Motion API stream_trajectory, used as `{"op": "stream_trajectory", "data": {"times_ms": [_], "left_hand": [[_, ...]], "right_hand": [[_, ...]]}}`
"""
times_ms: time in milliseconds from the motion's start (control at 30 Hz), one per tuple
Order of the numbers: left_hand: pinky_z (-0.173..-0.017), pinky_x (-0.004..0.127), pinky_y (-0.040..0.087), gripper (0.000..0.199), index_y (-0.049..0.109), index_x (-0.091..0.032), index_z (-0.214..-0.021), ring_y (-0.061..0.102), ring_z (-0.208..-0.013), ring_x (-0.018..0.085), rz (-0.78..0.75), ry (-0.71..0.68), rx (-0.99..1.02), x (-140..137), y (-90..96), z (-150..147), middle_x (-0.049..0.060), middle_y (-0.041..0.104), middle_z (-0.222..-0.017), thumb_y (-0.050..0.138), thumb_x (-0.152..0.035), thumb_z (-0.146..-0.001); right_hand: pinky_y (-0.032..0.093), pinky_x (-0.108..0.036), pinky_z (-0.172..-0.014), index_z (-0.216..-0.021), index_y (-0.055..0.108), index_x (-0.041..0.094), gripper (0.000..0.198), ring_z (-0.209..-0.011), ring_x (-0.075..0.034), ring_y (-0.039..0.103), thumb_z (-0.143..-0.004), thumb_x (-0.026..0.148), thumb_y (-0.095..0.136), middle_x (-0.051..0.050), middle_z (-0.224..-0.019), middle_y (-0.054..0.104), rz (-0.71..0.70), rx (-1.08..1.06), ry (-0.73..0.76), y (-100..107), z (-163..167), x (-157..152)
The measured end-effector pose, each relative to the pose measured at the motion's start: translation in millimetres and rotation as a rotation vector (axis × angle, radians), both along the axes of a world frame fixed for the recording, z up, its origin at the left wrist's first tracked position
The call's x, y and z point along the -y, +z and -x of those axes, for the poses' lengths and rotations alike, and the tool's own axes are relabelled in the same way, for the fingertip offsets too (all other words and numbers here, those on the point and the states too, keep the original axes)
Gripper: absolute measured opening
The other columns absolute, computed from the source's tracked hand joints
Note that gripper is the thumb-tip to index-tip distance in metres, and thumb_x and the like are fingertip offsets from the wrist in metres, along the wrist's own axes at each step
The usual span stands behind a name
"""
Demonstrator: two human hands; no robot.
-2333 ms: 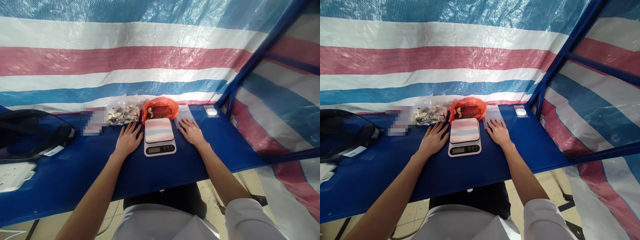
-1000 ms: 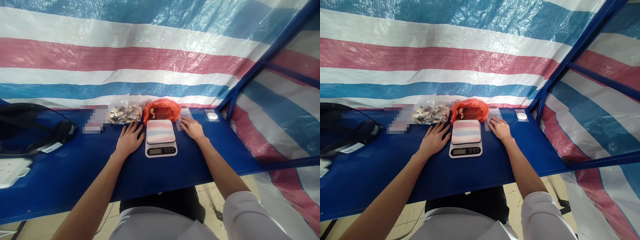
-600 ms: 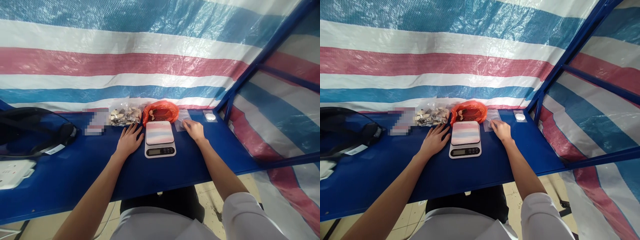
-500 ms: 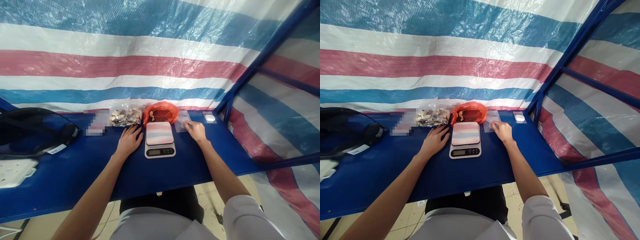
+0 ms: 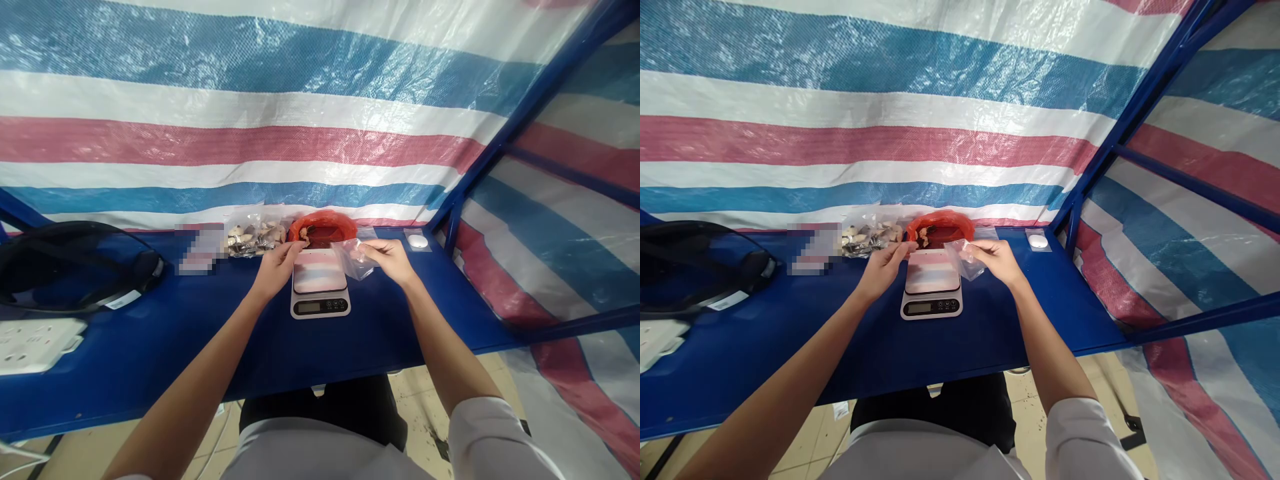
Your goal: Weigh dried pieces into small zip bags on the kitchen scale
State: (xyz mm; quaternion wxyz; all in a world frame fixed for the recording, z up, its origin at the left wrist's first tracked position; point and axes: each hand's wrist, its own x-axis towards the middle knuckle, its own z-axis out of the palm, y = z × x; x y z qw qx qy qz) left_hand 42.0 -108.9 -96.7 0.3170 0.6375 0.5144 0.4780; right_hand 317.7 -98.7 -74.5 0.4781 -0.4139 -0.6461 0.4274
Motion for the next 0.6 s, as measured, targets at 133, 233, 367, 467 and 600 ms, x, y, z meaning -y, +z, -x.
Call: {"op": "stream_trajectory", "data": {"times_ms": [133,233,367,467,600], "left_hand": [[-0.094,0.041,0.057,0.062,0.075,-0.016,-0.11,0.068,-0.114,0.03,0.242,-0.118,0.328,-8.7,8.5,-19.7,0.014,0.074,-0.122,0.069,-0.069,-0.078],[-0.097,0.042,0.055,0.063,0.074,-0.016,-0.113,0.069,-0.111,0.028,0.341,-0.179,0.474,-11.4,11.9,-26.0,0.014,0.075,-0.118,0.076,-0.066,-0.074],[-0.095,0.037,0.054,0.055,0.077,-0.016,-0.11,0.071,-0.104,0.025,0.379,-0.333,0.585,-15.5,12.7,-25.1,0.012,0.077,-0.108,0.08,-0.059,-0.075],[-0.088,0.032,0.054,0.045,0.078,-0.017,-0.104,0.071,-0.093,0.02,0.413,-0.388,0.622,-19.8,10.3,-20.9,0.009,0.077,-0.1,0.083,-0.051,-0.076],[-0.083,0.03,0.055,0.036,0.078,-0.017,-0.095,0.069,-0.085,0.016,0.43,-0.371,0.658,-26.7,3.4,-14.1,0.005,0.075,-0.092,0.09,-0.039,-0.069]], "right_hand": [[0.058,-0.035,-0.076,-0.082,0.083,0.024,0.032,-0.077,-0.022,0.074,-0.069,0.053,0.084,-0.003,-0.084,0.081,0.003,-0.095,0.006,-0.1,20.0,-7.1],[0.059,-0.036,-0.076,-0.08,0.083,0.025,0.034,-0.075,-0.021,0.073,-0.065,0.055,0.086,-0.002,-0.082,0.08,0.011,-0.166,0.019,-0.9,31.7,-14.4],[0.059,-0.036,-0.075,-0.078,0.083,0.026,0.031,-0.073,-0.019,0.071,-0.064,0.053,0.087,-0.001,-0.08,0.079,0.05,-0.266,0.069,-2.9,42.7,-22.9],[0.059,-0.035,-0.074,-0.077,0.083,0.026,0.031,-0.071,-0.018,0.07,-0.062,0.053,0.088,0.0,-0.078,0.078,0.072,-0.311,0.042,-6.7,47.9,-29.3],[0.06,-0.034,-0.068,-0.077,0.082,0.025,0.034,-0.069,-0.017,0.068,-0.063,0.055,0.087,0.0,-0.077,0.077,0.078,-0.348,-0.042,-15.3,50.9,-37.9]]}}
